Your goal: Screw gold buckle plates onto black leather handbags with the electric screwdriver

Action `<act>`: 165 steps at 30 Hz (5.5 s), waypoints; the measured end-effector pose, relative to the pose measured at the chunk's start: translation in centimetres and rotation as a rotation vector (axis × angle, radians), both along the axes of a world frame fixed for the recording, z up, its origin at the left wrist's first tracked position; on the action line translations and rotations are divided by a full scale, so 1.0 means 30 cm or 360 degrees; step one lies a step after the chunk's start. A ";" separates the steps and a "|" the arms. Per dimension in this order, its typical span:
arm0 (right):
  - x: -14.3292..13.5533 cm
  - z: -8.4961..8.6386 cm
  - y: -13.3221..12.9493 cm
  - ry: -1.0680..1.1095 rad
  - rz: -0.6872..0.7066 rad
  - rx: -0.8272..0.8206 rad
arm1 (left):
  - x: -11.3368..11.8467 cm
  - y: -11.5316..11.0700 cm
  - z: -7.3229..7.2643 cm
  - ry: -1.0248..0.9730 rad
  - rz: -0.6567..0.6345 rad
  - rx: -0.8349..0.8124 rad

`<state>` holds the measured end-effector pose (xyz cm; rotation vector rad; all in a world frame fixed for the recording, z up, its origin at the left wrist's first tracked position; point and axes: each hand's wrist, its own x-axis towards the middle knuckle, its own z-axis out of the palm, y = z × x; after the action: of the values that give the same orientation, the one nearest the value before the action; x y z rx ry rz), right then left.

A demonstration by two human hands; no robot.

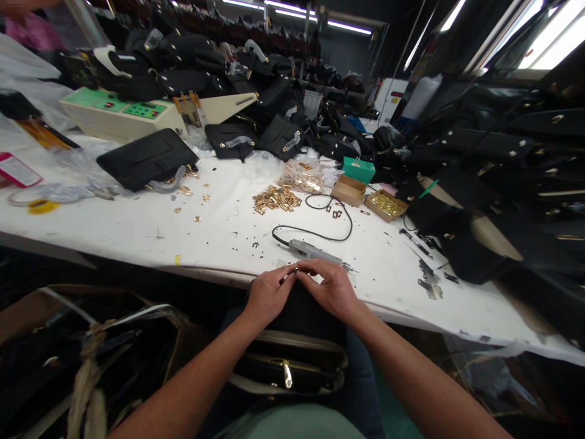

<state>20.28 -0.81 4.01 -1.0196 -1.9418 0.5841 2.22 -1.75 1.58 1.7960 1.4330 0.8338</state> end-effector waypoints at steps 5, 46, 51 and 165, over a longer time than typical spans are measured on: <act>0.003 -0.014 -0.005 0.0112 -0.0017 -0.0093 | 0.000 0.002 0.007 -0.0091 -0.0025 -0.0040; 0.050 -0.058 0.096 0.0370 -0.0252 -0.0834 | 0.067 0.128 0.074 -0.0135 -0.0059 -0.0182; 0.046 -0.056 0.101 0.0362 -0.0309 -0.0878 | 0.082 0.136 0.077 -0.0082 -0.0004 -0.0213; -0.002 -0.122 0.157 -0.0687 -0.0381 -0.0623 | -0.021 0.068 0.019 0.1173 -0.0701 0.0587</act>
<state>20.23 3.90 0.35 -1.7159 -2.0683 0.6615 1.60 0.29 2.15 2.7581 1.2443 0.2014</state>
